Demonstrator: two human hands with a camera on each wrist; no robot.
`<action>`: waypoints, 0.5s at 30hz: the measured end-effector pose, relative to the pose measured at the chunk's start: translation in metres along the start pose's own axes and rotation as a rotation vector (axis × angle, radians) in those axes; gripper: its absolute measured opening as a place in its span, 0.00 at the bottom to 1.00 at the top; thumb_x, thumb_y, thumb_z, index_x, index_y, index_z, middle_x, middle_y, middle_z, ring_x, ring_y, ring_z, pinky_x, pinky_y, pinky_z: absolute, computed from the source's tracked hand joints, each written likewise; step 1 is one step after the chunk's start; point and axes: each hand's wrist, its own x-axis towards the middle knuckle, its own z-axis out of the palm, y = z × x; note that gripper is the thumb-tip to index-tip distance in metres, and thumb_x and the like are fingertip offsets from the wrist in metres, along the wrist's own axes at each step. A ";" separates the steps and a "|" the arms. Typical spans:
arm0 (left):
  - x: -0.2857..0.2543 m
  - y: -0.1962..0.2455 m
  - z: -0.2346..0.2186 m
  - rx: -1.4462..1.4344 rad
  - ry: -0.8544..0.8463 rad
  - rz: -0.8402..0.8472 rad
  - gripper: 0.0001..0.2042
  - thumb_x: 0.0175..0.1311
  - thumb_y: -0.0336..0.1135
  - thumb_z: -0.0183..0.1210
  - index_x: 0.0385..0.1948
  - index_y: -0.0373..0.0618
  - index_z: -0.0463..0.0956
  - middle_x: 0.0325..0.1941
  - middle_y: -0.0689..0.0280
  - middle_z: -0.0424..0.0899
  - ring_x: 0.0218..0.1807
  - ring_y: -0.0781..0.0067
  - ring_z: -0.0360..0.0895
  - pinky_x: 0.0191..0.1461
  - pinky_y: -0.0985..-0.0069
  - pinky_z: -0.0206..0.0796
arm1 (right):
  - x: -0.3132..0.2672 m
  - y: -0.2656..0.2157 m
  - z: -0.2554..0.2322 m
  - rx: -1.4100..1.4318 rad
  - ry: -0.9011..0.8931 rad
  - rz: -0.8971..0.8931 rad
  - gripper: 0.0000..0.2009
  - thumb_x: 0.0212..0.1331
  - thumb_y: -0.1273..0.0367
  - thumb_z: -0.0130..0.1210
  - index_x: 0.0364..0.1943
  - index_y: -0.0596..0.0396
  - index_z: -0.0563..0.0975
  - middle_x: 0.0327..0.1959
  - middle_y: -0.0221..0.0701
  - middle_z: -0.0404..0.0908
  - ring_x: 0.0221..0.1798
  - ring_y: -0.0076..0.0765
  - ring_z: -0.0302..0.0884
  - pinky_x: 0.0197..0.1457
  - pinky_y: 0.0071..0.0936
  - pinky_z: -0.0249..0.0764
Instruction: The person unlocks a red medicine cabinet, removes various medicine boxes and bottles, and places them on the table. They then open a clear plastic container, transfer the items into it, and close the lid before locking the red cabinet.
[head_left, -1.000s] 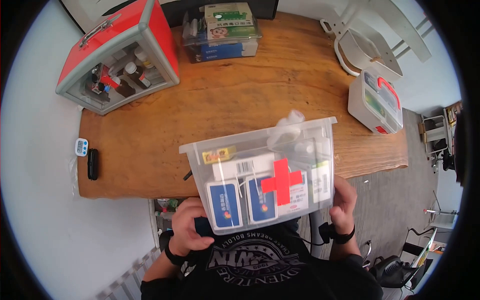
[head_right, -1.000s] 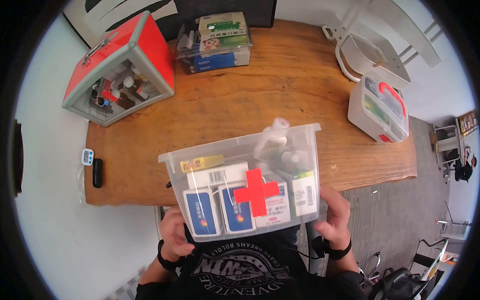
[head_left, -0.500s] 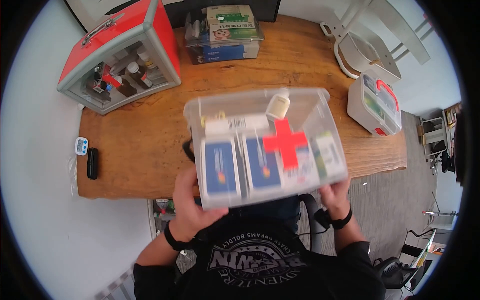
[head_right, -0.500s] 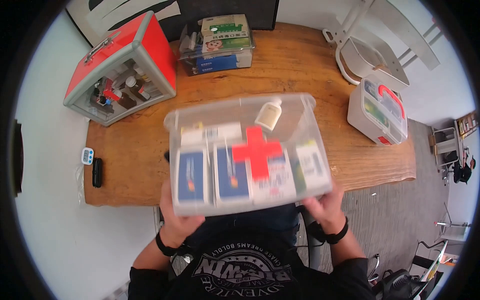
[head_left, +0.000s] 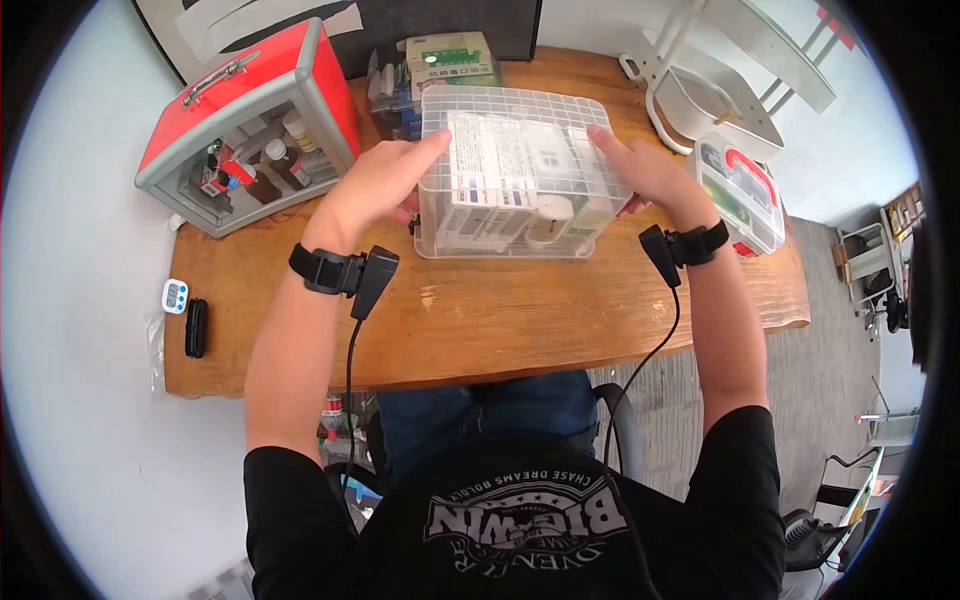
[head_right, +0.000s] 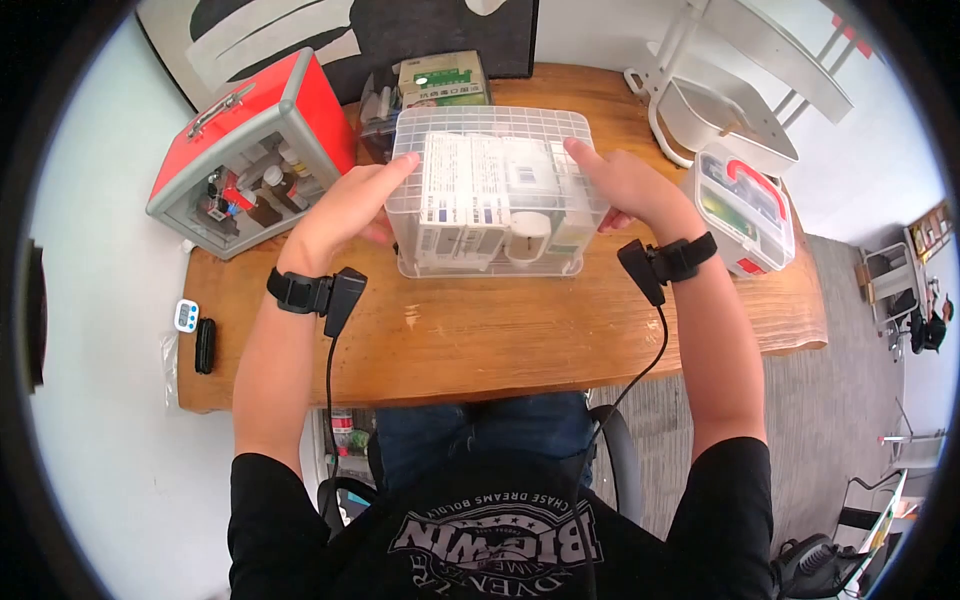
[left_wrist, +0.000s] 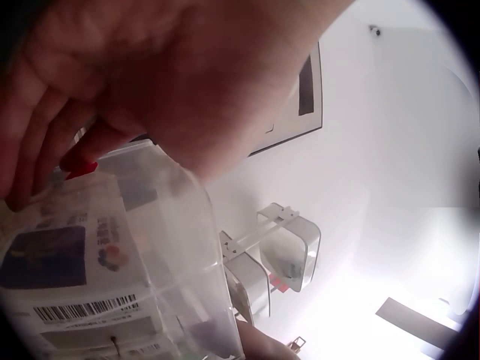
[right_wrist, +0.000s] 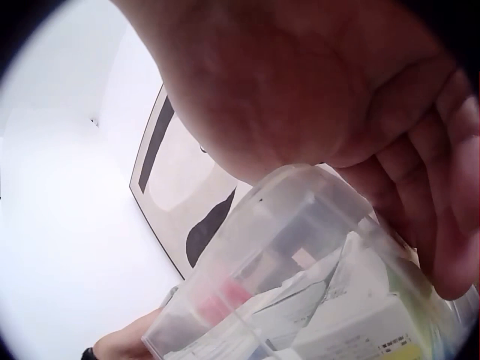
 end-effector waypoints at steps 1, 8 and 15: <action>0.000 0.001 -0.003 -0.002 -0.034 -0.042 0.40 0.71 0.71 0.47 0.59 0.37 0.83 0.56 0.55 0.88 0.49 0.60 0.85 0.46 0.62 0.80 | 0.004 0.002 0.002 0.007 0.020 0.012 0.47 0.72 0.32 0.38 0.33 0.73 0.84 0.25 0.44 0.86 0.24 0.39 0.86 0.30 0.32 0.82; -0.005 -0.053 0.031 -0.434 0.082 0.098 0.37 0.78 0.69 0.43 0.71 0.45 0.73 0.66 0.65 0.82 0.62 0.69 0.77 0.65 0.68 0.68 | -0.001 0.010 0.011 0.136 0.100 -0.025 0.47 0.69 0.30 0.42 0.35 0.71 0.85 0.29 0.46 0.88 0.28 0.40 0.88 0.34 0.32 0.84; -0.013 -0.091 0.050 -0.597 0.179 0.195 0.34 0.85 0.63 0.35 0.78 0.48 0.63 0.79 0.67 0.70 0.79 0.72 0.62 0.82 0.65 0.51 | -0.025 0.018 0.038 0.114 0.198 -0.191 0.48 0.68 0.29 0.44 0.38 0.73 0.85 0.36 0.57 0.87 0.45 0.57 0.87 0.54 0.43 0.78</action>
